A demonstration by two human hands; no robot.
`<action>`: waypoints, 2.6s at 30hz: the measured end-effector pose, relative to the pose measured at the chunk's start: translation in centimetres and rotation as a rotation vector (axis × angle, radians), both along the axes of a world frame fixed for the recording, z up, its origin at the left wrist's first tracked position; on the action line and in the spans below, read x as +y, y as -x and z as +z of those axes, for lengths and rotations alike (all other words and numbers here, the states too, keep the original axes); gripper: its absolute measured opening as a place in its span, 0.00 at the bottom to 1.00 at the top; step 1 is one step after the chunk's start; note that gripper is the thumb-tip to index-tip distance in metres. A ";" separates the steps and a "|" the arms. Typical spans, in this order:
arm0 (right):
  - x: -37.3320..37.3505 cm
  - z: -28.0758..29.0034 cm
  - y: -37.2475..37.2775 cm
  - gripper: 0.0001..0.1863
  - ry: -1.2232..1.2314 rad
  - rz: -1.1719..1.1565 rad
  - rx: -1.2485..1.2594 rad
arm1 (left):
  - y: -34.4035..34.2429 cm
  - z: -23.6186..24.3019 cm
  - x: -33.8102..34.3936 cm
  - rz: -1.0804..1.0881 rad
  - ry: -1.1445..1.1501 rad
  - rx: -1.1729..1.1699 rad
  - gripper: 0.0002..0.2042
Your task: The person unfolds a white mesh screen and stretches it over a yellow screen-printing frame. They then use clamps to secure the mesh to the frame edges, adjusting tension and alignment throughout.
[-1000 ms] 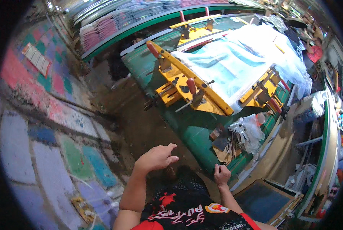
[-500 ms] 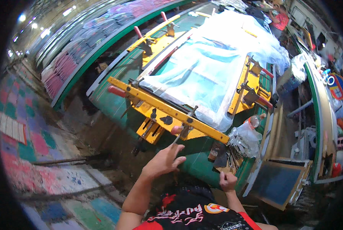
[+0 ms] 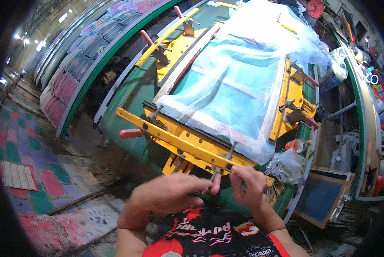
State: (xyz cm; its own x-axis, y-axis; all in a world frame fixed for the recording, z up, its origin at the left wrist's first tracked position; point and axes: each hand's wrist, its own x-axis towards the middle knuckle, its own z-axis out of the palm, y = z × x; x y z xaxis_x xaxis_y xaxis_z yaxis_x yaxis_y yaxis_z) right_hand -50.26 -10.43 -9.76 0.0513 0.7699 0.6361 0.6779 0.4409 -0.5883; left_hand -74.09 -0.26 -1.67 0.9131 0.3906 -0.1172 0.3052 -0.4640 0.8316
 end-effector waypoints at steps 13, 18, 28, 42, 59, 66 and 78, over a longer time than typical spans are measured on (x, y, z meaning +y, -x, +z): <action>3.1 9.6 9.7 0.19 0.624 0.356 -0.015 | 8.8 -6.9 31.1 0.043 -0.182 0.520 0.16; 6.9 4.4 16.1 0.16 0.650 0.315 0.066 | 7.8 -12.5 38.3 -0.028 -0.061 0.619 0.18; 9.1 1.9 17.7 0.14 0.501 -0.224 0.018 | 2.1 -18.1 37.7 0.082 0.345 0.455 0.16; 12.0 1.3 16.0 0.17 0.527 -0.402 -0.418 | 11.6 -14.7 40.8 0.237 0.442 -0.001 0.08; 13.6 -0.4 14.9 0.22 0.751 -0.353 -0.374 | 15.3 -23.5 37.3 0.791 0.342 -0.125 0.27; 13.9 1.0 14.6 0.29 0.819 -0.319 -0.295 | 15.1 -25.1 36.4 0.806 0.434 -0.154 0.32; 22.3 -1.3 11.0 0.28 0.583 -0.498 -0.301 | 15.6 -26.2 36.4 0.801 0.513 -0.296 0.33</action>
State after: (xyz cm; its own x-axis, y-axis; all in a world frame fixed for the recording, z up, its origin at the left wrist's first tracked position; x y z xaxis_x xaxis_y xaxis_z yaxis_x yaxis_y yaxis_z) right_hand -61.26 11.92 -11.09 0.3651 0.9129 0.1824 0.8786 -0.2730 -0.3919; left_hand -89.73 36.14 -27.87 0.4217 0.8702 -0.2547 0.1189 0.2254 0.9670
